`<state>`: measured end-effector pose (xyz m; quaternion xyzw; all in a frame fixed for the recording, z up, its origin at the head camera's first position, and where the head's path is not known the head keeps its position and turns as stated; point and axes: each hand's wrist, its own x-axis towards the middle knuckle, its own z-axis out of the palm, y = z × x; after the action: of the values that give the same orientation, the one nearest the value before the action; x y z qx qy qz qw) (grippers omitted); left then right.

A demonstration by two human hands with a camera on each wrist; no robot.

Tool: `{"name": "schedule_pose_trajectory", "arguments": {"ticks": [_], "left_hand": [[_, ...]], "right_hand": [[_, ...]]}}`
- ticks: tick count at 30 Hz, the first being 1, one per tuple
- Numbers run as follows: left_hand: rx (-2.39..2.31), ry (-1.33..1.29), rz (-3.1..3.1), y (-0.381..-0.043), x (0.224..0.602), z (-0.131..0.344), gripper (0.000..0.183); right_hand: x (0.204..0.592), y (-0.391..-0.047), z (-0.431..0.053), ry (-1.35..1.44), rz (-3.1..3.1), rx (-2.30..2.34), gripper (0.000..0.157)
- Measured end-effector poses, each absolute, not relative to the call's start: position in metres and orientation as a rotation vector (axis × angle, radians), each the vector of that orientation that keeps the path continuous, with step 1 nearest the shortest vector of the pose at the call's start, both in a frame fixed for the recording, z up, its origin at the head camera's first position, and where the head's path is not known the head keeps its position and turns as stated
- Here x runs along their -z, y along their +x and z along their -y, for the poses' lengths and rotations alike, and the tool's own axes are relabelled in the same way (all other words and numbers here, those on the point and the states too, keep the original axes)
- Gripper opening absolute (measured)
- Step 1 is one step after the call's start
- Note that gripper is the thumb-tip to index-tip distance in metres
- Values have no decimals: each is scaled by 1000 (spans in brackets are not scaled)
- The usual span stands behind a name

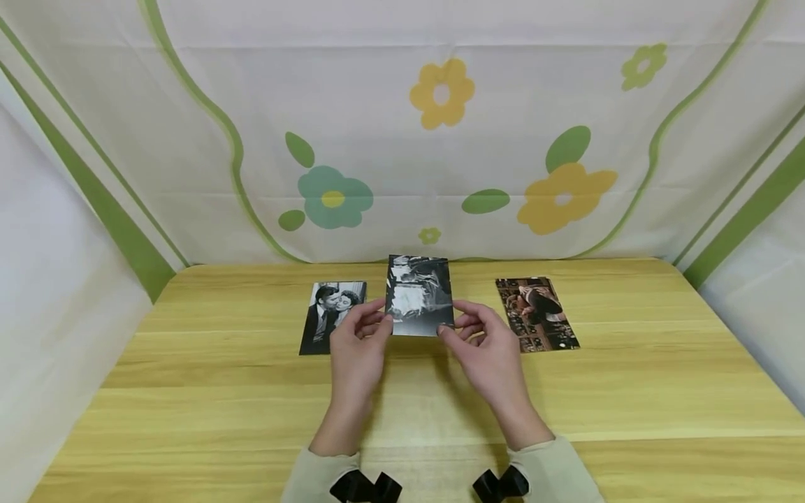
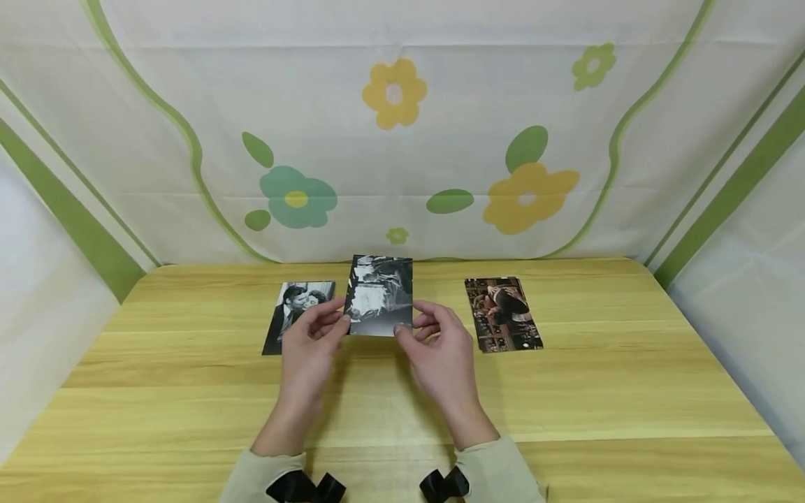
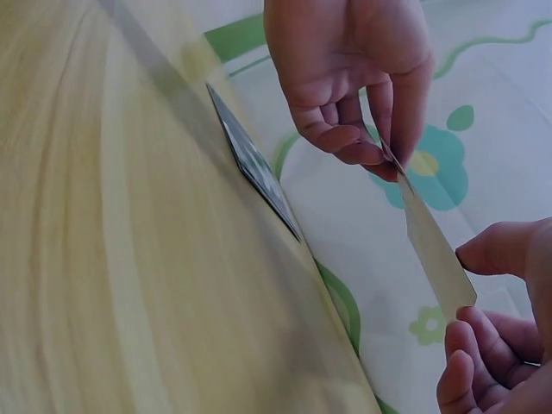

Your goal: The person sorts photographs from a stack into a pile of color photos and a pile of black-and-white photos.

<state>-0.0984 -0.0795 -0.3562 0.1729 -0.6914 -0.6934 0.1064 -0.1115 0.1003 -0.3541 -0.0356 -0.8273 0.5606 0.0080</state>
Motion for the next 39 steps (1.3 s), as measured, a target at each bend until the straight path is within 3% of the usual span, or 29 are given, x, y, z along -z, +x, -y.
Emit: {"name": "schedule_pose_trajectory", "arguments": {"ticks": [23, 39], "left_hand": [[1917, 871, 2035, -85, 362, 181, 32], [1600, 853, 2318, -92, 388, 180, 25]], "right_hand": [[375, -117, 2, 197, 2570, -1897, 38], [389, -117, 12, 170, 2803, -1557, 39]]}}
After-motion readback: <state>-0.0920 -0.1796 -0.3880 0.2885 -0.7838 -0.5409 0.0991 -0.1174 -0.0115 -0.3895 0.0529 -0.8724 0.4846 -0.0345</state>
